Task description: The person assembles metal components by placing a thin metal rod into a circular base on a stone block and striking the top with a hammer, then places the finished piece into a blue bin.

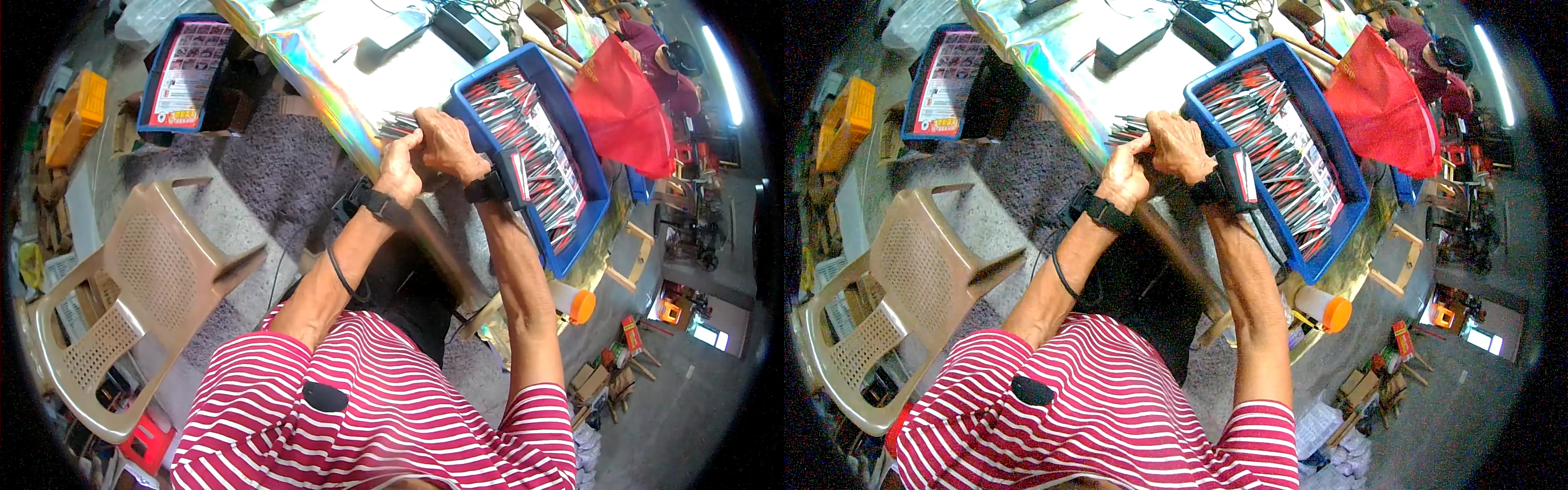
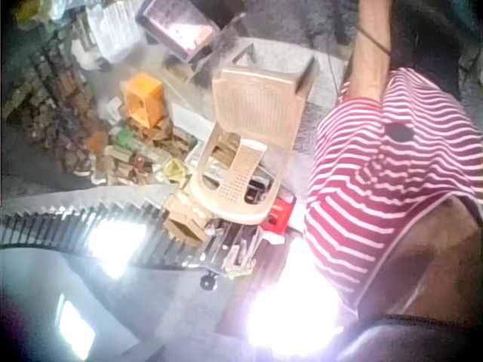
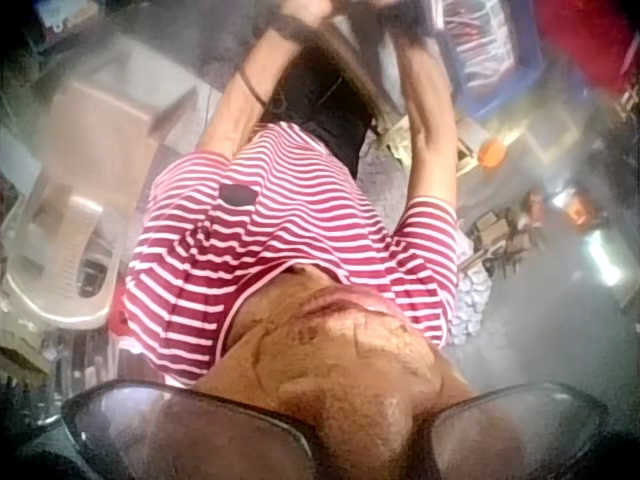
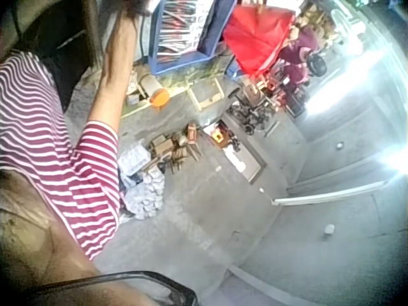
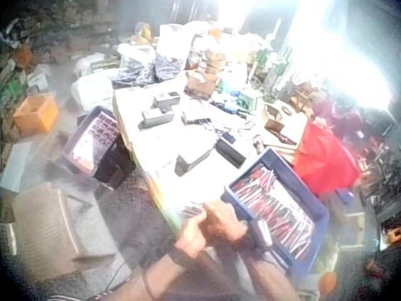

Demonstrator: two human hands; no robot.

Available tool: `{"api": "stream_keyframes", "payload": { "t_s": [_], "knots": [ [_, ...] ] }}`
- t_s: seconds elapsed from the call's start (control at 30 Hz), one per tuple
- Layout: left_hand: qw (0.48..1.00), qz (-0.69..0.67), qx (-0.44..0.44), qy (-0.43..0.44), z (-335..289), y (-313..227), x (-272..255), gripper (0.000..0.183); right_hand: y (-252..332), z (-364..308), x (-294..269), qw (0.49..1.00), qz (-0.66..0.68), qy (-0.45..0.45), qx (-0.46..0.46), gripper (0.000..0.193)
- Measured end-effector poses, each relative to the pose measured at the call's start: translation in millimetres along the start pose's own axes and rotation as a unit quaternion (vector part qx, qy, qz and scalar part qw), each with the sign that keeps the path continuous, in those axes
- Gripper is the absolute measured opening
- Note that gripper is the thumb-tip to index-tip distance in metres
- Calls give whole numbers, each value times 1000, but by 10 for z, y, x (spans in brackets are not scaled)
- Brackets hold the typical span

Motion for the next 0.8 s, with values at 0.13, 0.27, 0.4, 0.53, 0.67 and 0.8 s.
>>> {"api": "stream_keyframes", "payload": {
  "t_s": [0.13, 0.27, 0.4, 0.53, 0.67, 0.8],
  "knots": [
    [999, 24, -20, 24, -26, 16, -47, 18, 14, -15, 5, 1000, 2, -29, -7, 25],
    [993, 105, 38, 36, -311, -118, 218, 16, 76, -57, 0, 998, -16, -46, -34, 24],
    [971, 233, 1, -56, -452, -173, 123, 8, 45, -134, 1, 997, -68, -42, -8, 23],
    [967, 251, -23, -21, -465, -351, -308, 9, 181, 33, 51, 995, -86, -11, -52, 31],
    [934, 346, 51, -72, -543, -399, -376, 31, 102, -64, 2, 996, -78, -24, -41, 32],
    [707, 664, 243, -28, -609, -519, 6, 67, 70, -100, -28, 992, -105, -49, -55, 32]
  ]
}}
Point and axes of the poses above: each hand's wrist, its own z-axis towards the middle knuckle, its own x-axis out of the palm, y = z × x, the point moved 5 cm from there along z, towards the middle knuckle, and after that the axes turned 13 degrees about y, right-handed, at the moved point
